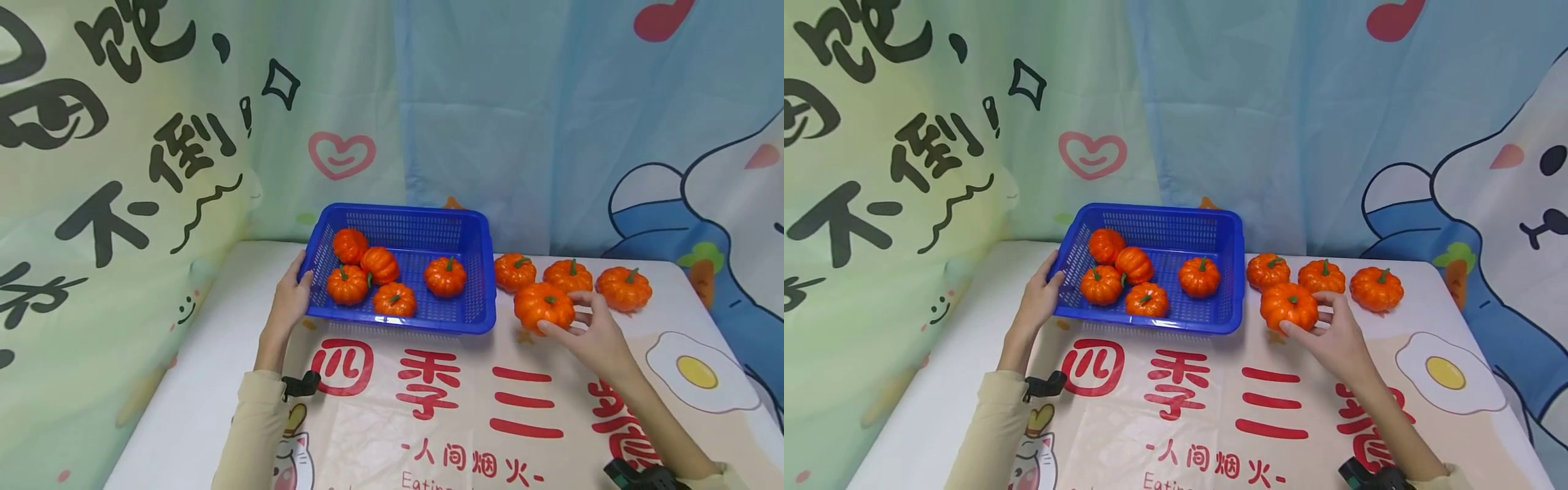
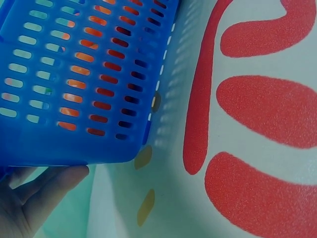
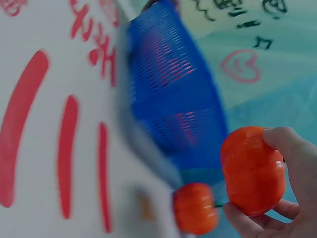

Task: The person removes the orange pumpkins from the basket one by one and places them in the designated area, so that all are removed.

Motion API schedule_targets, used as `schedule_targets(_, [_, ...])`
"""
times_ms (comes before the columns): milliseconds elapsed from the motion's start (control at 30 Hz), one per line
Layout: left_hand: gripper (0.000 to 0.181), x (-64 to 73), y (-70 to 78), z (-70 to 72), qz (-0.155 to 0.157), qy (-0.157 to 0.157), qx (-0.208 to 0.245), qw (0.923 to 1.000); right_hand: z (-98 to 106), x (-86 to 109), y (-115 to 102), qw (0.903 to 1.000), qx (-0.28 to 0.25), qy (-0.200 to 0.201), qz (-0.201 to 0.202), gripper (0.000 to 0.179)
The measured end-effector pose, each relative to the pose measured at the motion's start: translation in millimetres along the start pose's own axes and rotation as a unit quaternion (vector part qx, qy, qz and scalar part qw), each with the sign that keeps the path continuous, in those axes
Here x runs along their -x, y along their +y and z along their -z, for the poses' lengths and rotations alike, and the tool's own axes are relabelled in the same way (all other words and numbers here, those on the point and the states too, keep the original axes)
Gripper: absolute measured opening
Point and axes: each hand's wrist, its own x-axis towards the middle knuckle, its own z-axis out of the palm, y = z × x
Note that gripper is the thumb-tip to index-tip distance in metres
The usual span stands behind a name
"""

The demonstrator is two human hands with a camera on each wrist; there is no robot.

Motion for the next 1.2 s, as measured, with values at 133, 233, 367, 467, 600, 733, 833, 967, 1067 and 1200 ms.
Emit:
schedule_targets(133, [0.055,-1.4,-2.4,-2.9,0.001,-0.001,-0.006,1.0,-14,-12.3,18,0.9986,0.017,-0.042,-0.026,0.085])
schedule_targets(233, [0.055,-1.4,-4.1,-4.5,0.003,-0.001,-0.008,1.0,-23,-19.9,26,0.9972,0.028,-0.06,-0.036,0.09])
schedule_targets(367, [0.055,-0.1,-4.3,-5.0,0.003,-0.001,-0.008,1.0,-32,-29.3,31,0.9961,0.045,-0.068,-0.035,0.093])
schedule_targets(467, [0.055,0.7,-3.7,-4.5,0.002,-0.002,-0.007,1.0,-37,-35.3,33,0.9952,0.055,-0.074,-0.032,0.094])
schedule_targets(600, [0.055,0.5,-2.2,-3.2,0.002,-0.006,-0.005,1.0,-40,-39.9,36,0.9937,0.062,-0.089,-0.03,0.093])
schedule_targets(733, [0.055,0.0,0.5,-0.3,0.001,-0.004,-0.008,1.0,-40,-44.1,36,0.9924,0.081,-0.092,-0.008,0.089])
schedule_targets(833, [0.055,-0.8,0.7,1.1,0.001,-0.003,-0.009,1.0,-39,-47.9,32,0.9902,0.101,-0.096,0.003,0.086])
schedule_targets(967, [0.056,-1.8,-1.0,1.1,0.006,-0.006,-0.009,0.9999,-39,-50.2,30,0.9885,0.111,-0.103,0.003,0.086])
schedule_targets(1067, [0.056,-2.1,-1.5,1.1,0.006,-0.007,-0.009,0.9999,-39,-49.4,31,0.9882,0.112,-0.103,0.008,0.085])
schedule_targets(1200, [0.056,-1.5,-1.0,1.2,0.003,-0.007,-0.008,0.9999,-39,-47.9,29,0.9872,0.119,-0.106,0.012,0.083])
